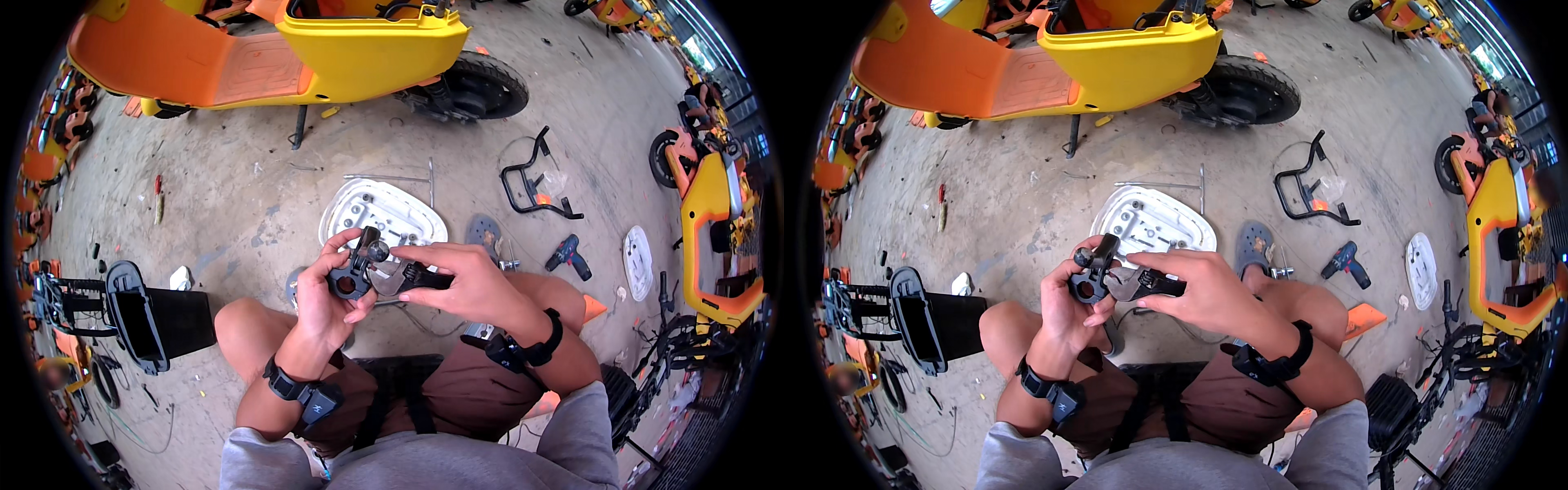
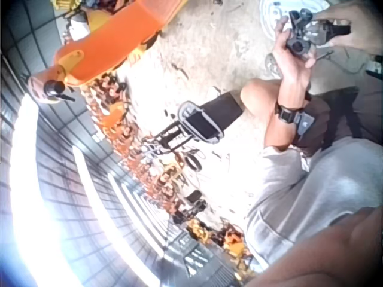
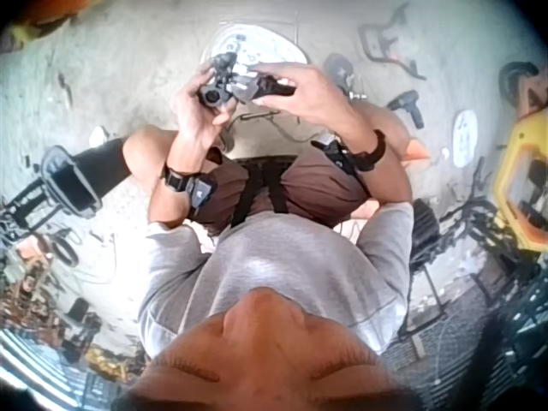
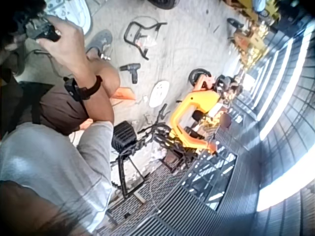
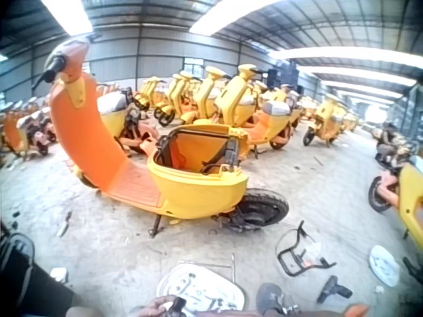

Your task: The person uses an adjustable wrench to loosen or tighten components on a scooter handlebar assembly. They manipulate the black housing and metal bracket while holding the part in their lap.

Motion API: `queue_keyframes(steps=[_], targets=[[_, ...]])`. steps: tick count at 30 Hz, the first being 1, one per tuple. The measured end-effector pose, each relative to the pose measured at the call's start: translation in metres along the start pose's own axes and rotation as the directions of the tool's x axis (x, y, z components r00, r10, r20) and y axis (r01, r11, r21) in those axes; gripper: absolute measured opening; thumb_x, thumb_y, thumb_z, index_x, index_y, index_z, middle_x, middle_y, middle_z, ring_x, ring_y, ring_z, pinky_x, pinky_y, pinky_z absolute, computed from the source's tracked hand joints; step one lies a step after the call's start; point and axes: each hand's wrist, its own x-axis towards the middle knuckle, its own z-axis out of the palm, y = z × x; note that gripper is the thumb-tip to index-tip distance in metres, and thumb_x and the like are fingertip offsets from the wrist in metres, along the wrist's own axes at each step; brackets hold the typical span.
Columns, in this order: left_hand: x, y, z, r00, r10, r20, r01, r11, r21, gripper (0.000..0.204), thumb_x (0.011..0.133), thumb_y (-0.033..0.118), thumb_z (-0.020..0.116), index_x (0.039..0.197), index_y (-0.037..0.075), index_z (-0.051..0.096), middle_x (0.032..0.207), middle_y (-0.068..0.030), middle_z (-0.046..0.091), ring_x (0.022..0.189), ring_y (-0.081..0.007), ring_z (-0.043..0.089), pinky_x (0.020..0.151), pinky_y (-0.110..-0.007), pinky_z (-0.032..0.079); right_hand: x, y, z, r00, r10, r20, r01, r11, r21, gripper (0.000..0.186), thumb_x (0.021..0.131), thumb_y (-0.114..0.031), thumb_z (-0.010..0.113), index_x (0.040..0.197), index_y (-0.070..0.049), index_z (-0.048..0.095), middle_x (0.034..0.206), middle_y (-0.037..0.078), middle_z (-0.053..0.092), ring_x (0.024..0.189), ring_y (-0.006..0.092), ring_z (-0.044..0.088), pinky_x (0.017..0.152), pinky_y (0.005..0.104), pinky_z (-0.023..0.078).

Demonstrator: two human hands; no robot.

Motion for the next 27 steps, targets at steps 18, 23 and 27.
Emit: queue_keyframes(steps=[18, 23, 27], targets=[[0.0026, -0.0035, -0.0047, 0.996, -0.054, 0.077, 0.059, 0.997, -0.056, 0.039, 0.094, 0.023, 0.039, 0.131, 0.014, 0.048, 0.105, -0.0148, 0.059, 0.042, -0.0211, 0.044, 0.033, -0.026, 0.026, -0.0017, -0.0018, 0.0004, 0.996, 0.055, -0.076, -0.054, 0.998, 0.017, 0.059, 0.071, -0.017, 0.087, 0.125, -0.008, 0.065, 0.091, 0.016, 0.07, 0.083, 0.0217, 0.071, 0.079, 0.031, 0.054], [0.0016, -0.0012, -0.0043, 0.995, -0.061, 0.082, 0.068, 0.994, -0.085, 0.041, 0.093, 0.021, 0.039, 0.133, 0.016, 0.047, 0.106, -0.0155, 0.058, 0.042, -0.022, 0.045, 0.034, -0.027, 0.027, -0.0016, -0.0022, -0.0022, 0.995, 0.085, -0.057, -0.084, 0.996, 0.014, 0.06, 0.071, -0.018, 0.088, 0.125, -0.009, 0.064, 0.089, 0.015, 0.07, 0.081, 0.0201, 0.07, 0.078, 0.0297, 0.054], [0.0001, -0.0019, -0.0034, 0.998, -0.045, 0.054, 0.05, 0.993, -0.107, 0.042, 0.093, 0.018, 0.04, 0.134, 0.017, 0.046, 0.106, -0.0161, 0.058, 0.043, -0.0223, 0.045, 0.035, -0.028, 0.028, -0.0015, -0.0028, -0.003, 0.996, 0.066, -0.058, -0.066, 0.998, 0.001, 0.06, 0.071, -0.019, 0.088, 0.125, -0.009, 0.064, 0.087, 0.014, 0.069, 0.078, 0.0193, 0.069, 0.077, 0.0293, 0.053]])
